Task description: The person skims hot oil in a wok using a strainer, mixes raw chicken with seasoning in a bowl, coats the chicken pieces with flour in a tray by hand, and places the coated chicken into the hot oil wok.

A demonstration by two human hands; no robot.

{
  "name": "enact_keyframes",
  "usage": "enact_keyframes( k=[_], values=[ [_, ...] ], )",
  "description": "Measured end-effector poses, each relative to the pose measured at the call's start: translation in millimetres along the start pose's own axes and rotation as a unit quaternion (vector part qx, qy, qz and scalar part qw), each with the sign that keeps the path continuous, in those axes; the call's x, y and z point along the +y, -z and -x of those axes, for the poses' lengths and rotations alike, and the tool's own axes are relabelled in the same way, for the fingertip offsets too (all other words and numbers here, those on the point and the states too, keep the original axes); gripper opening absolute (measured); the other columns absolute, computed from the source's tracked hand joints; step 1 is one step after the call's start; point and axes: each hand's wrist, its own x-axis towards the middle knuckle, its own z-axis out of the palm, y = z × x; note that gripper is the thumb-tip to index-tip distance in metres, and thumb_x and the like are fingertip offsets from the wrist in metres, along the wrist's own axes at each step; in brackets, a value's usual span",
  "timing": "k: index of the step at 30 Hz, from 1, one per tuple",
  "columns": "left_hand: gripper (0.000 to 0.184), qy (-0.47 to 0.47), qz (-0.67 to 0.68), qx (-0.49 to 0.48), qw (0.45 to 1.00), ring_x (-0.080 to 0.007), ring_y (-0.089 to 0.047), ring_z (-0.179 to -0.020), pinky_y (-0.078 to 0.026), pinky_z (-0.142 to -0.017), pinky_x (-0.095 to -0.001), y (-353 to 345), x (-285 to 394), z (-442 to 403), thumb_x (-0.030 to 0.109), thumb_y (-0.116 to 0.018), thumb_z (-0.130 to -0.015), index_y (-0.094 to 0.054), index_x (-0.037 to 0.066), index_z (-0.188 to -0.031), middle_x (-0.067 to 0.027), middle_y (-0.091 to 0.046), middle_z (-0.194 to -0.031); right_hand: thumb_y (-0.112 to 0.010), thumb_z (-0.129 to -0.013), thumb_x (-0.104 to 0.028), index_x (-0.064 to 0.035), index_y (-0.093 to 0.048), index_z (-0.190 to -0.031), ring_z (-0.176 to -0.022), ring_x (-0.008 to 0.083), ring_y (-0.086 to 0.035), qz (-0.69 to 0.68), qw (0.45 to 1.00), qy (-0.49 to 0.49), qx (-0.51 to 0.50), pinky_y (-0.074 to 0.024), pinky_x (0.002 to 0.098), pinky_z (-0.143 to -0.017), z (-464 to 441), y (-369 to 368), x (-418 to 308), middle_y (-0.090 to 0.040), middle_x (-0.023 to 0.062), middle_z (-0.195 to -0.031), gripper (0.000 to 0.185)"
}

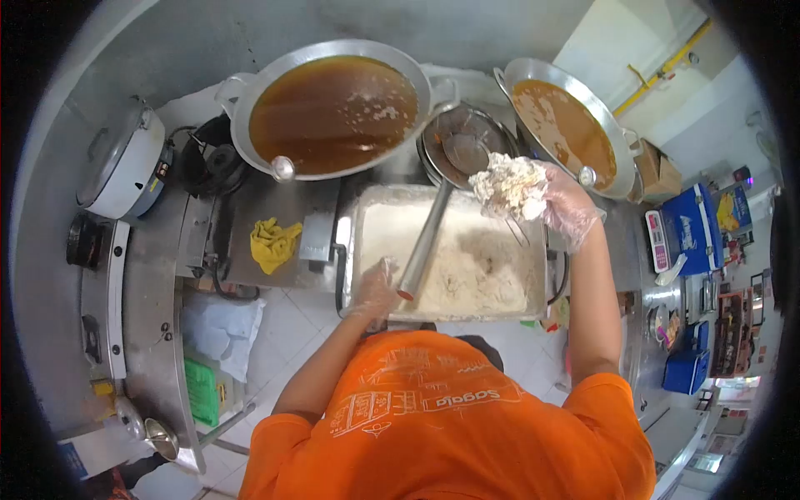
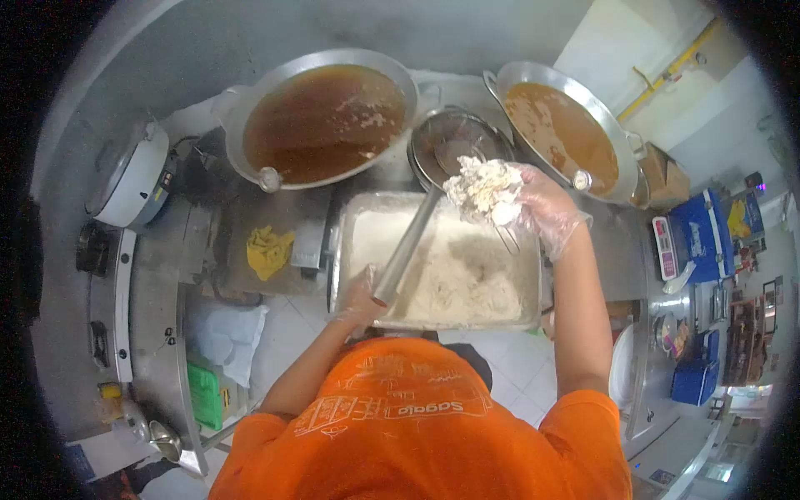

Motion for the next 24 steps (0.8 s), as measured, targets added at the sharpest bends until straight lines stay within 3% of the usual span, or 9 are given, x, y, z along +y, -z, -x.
enact_keyframes(
  k=[5,6,10,13,15,19,21,22,24],
  values=[
    [0.049,-0.116,0.008,0.032,0.993,-0.0340,-0.058,-0.125,-0.045,-0.108,-0.0390,-38,-64,-23,0.015,-0.068,-0.089,-0.050,-0.001,-0.131,-0.0226,-0.061,-0.131,-0.067,-0.087,-0.004,0.0066,-0.054,-0.128,-0.105,0.0219,-0.069,0.020,0.996,0.045,-0.075,-0.0584,0.0349,-0.092,-73,-58,-54,-0.067,0.0153,-0.120,0.045],
    [0.049,-0.093,0.080,0.015,0.992,-0.0345,-0.058,-0.125,-0.045,-0.108,-0.0392,-38,-62,-24,0.015,-0.069,-0.089,-0.050,-0.001,-0.132,-0.0233,-0.061,-0.131,-0.048,-0.087,0.009,0.0077,-0.047,-0.135,-0.112,0.0251,-0.067,0.055,0.996,0.039,-0.066,-0.0597,0.0353,-0.094,-89,-68,-60,-0.062,0.0191,-0.127,0.048],
    [0.057,-0.075,0.115,-0.010,0.990,-0.0381,-0.058,-0.121,-0.045,-0.106,-0.0414,-41,-74,-33,0.025,-0.070,-0.088,-0.049,-0.001,-0.133,-0.0269,-0.060,-0.128,-0.047,-0.090,0.009,0.0084,-0.043,-0.138,-0.112,0.0269,-0.066,0.113,0.980,-0.026,-0.161,-0.0587,0.0380,-0.094,-165,-120,-48,-0.061,0.0214,-0.127,0.048],
    [0.058,-0.079,0.085,-0.010,0.993,-0.0408,-0.059,-0.118,-0.046,-0.104,-0.0434,-41,-76,-34,0.030,-0.069,-0.087,-0.050,-0.001,-0.132,-0.0276,-0.061,-0.124,-0.057,-0.091,0.002,0.0059,-0.052,-0.132,-0.106,0.0242,-0.068,0.234,0.967,-0.068,-0.072,-0.0571,0.0347,-0.092,-203,-164,-17,-0.065,0.0161,-0.122,0.042],
    [0.056,-0.071,0.095,-0.030,0.993,-0.0409,-0.060,-0.116,-0.047,-0.102,-0.0442,-18,-55,-22,0.028,-0.069,-0.087,-0.051,-0.001,-0.131,-0.0275,-0.062,-0.122,-0.062,-0.089,-0.004,0.0003,-0.054,-0.135,-0.107,0.0274,-0.068,0.367,0.926,-0.091,-0.016,-0.0555,0.0357,-0.092,-186,-218,-19,-0.065,0.0131,-0.125,0.046],
    [0.049,-0.088,0.138,-0.017,0.986,-0.0366,-0.064,-0.110,-0.050,-0.097,-0.0424,-13,-54,-20,0.023,-0.070,-0.087,-0.054,0.001,-0.127,-0.0236,-0.066,-0.115,-0.065,-0.083,-0.006,-0.0109,-0.069,-0.118,-0.101,0.0306,-0.069,0.727,0.672,0.074,-0.121,-0.0537,0.0397,-0.088,-258,-187,37,-0.069,0.0134,-0.117,0.035],
    [0.044,-0.092,0.162,-0.008,0.982,-0.0289,-0.066,-0.107,-0.052,-0.094,-0.0386,-13,-53,-18,0.018,-0.070,-0.086,-0.056,0.003,-0.125,-0.0185,-0.068,-0.114,-0.065,-0.080,-0.008,-0.0118,-0.074,-0.105,-0.098,0.0327,-0.069,0.772,0.633,0.033,-0.052,-0.0531,0.0416,-0.087,-260,-204,45,-0.072,0.0159,-0.108,0.027],
    [0.043,-0.096,0.158,-0.004,0.983,-0.0287,-0.066,-0.106,-0.052,-0.093,-0.0383,-15,-55,-18,0.018,-0.070,-0.086,-0.057,0.003,-0.124,-0.0183,-0.068,-0.114,-0.066,-0.079,-0.010,-0.0084,-0.075,-0.097,-0.094,0.0337,-0.070,0.789,0.609,0.031,-0.081,-0.0542,0.0417,-0.086,-253,-211,38,-0.073,0.0196,-0.095,0.020],
    [0.043,-0.107,0.147,0.005,0.983,-0.0283,-0.067,-0.103,-0.052,-0.092,-0.0379,-16,-57,-20,0.019,-0.070,-0.087,-0.057,0.003,-0.124,-0.0180,-0.068,-0.112,-0.064,-0.082,-0.015,-0.0046,-0.075,-0.097,-0.097,0.0367,-0.070,0.805,0.576,0.012,-0.143,-0.0544,0.0438,-0.087,-255,-206,31,-0.072,0.0229,-0.100,0.022]
  ],
)
